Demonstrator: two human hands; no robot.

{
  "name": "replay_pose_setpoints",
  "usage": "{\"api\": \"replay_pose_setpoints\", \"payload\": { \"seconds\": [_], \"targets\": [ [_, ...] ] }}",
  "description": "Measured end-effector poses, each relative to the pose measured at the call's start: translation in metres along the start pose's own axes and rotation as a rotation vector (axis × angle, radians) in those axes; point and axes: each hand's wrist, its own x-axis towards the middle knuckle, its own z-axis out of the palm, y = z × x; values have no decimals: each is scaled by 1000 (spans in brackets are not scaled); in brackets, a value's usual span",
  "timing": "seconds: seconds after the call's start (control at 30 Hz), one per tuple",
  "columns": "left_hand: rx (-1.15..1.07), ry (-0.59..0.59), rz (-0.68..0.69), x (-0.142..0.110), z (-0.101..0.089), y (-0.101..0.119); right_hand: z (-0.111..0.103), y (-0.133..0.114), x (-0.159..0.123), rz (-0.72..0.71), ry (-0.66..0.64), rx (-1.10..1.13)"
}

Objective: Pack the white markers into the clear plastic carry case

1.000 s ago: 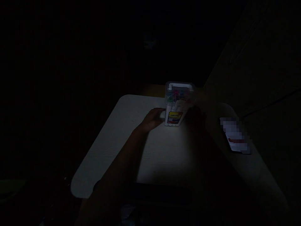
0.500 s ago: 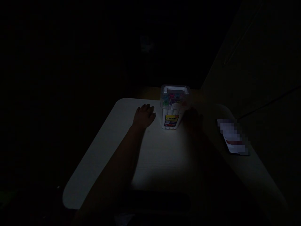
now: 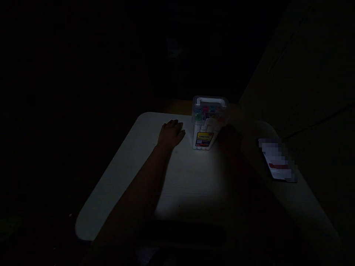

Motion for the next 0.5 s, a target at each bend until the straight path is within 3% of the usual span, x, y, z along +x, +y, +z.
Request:
{"api": "replay_pose_setpoints", "payload": {
  "seconds": [0.5],
  "targets": [
    [10,-3,-10,0,-1,0,7,8,3,-74,29,74]
  ]
}}
